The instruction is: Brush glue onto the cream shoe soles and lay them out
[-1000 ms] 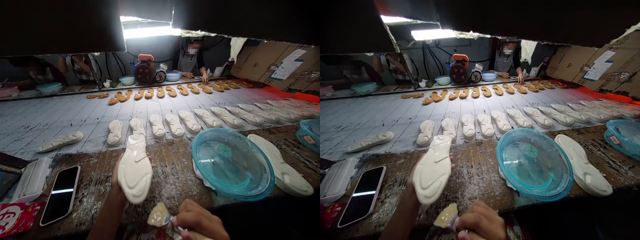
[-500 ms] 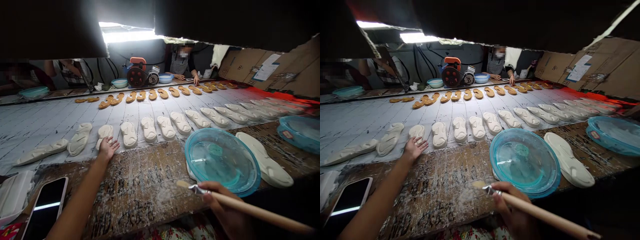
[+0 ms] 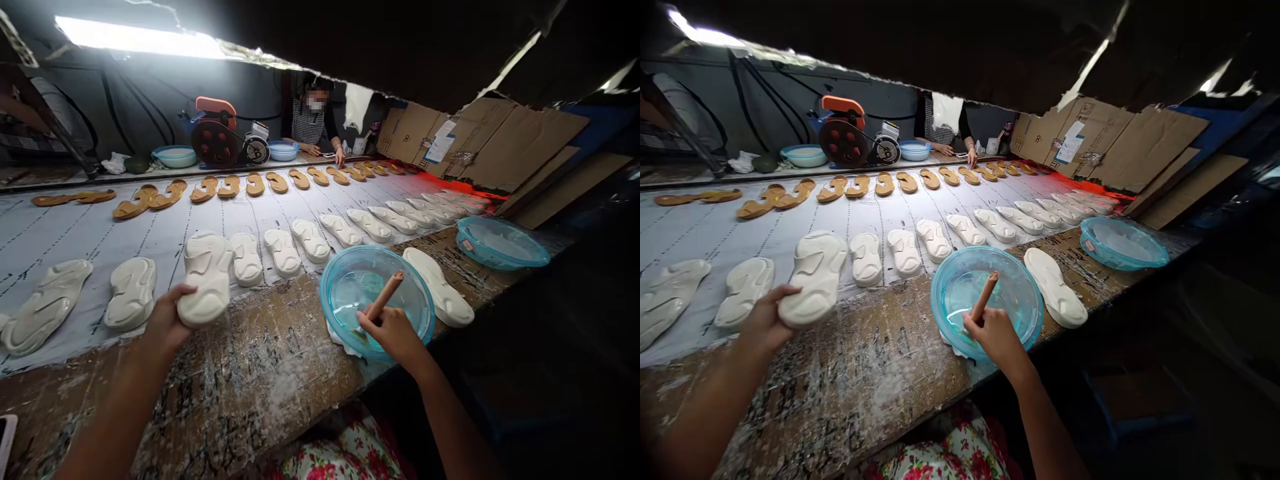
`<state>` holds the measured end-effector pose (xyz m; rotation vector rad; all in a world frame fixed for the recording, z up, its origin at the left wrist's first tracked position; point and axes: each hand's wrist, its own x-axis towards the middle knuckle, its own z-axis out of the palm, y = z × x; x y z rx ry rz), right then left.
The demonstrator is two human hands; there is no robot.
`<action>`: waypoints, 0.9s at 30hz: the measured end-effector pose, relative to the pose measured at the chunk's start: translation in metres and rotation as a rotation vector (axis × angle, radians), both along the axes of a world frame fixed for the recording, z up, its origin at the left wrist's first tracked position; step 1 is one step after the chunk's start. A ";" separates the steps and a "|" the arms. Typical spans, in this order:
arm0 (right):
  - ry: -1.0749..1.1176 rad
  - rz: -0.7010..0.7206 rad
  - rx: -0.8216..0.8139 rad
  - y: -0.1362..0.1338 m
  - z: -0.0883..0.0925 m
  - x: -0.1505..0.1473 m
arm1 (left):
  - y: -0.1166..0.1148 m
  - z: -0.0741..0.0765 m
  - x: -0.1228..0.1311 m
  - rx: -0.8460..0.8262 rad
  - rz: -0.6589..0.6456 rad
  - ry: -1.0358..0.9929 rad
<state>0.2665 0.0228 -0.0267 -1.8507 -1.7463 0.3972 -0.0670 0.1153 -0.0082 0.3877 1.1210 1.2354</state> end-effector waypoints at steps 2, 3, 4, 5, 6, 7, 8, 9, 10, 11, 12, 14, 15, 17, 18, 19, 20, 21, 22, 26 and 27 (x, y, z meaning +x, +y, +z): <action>0.005 0.014 0.029 -0.005 0.006 -0.001 | -0.037 0.006 0.015 0.003 -0.056 -0.034; 0.011 0.018 0.049 -0.009 0.010 -0.003 | -0.054 0.007 0.023 -0.016 -0.119 -0.062; 0.019 0.026 0.068 -0.014 0.015 -0.005 | -0.070 0.007 0.031 -0.039 -0.206 -0.096; 0.032 0.043 0.083 -0.019 0.019 -0.007 | -0.083 0.007 0.039 -0.065 -0.278 -0.118; 0.051 0.071 0.094 -0.024 0.024 -0.011 | -0.094 0.008 0.046 -0.090 -0.337 -0.124; 0.075 0.106 0.103 -0.028 0.028 -0.016 | -0.103 0.008 0.052 -0.107 -0.384 -0.111; 0.098 0.148 0.111 -0.032 0.033 -0.022 | -0.109 0.010 0.056 -0.111 -0.419 -0.083; 0.126 0.196 0.130 -0.035 0.039 -0.028 | -0.114 0.012 0.059 -0.102 -0.452 -0.047; 0.167 0.245 0.176 -0.037 0.044 -0.035 | -0.118 0.015 0.060 -0.086 -0.493 -0.012; 0.224 0.290 0.255 -0.038 0.049 -0.042 | -0.120 0.018 0.060 -0.064 -0.540 0.014; 0.290 0.327 0.361 -0.038 0.054 -0.048 | -0.122 0.021 0.060 -0.037 -0.585 0.034; 0.411 0.376 0.599 -0.034 0.064 -0.057 | -0.125 0.028 0.058 0.003 -0.671 0.083; 0.444 0.389 0.692 -0.032 0.068 -0.060 | -0.127 0.030 0.057 0.017 -0.702 0.122; 0.432 0.431 0.764 -0.027 0.075 -0.061 | -0.131 0.035 0.056 0.055 -0.720 0.234; 0.412 0.456 0.764 -0.026 0.078 -0.061 | -0.133 0.038 0.056 0.078 -0.719 0.293; 0.391 0.481 0.753 -0.025 0.081 -0.060 | -0.136 0.041 0.057 0.105 -0.714 0.345; 0.371 0.503 0.736 -0.025 0.084 -0.060 | -0.138 0.043 0.057 0.133 -0.708 0.389; 0.352 0.523 0.729 -0.025 0.086 -0.059 | -0.140 0.046 0.058 0.154 -0.708 0.429; 0.336 0.539 0.736 -0.027 0.088 -0.060 | -0.141 0.050 0.058 0.161 -0.718 0.464; 0.269 0.625 0.783 -0.033 0.091 -0.068 | -0.142 0.058 0.057 0.119 -0.802 0.546; 0.256 0.650 0.784 -0.034 0.091 -0.070 | -0.141 0.058 0.056 0.111 -0.807 0.508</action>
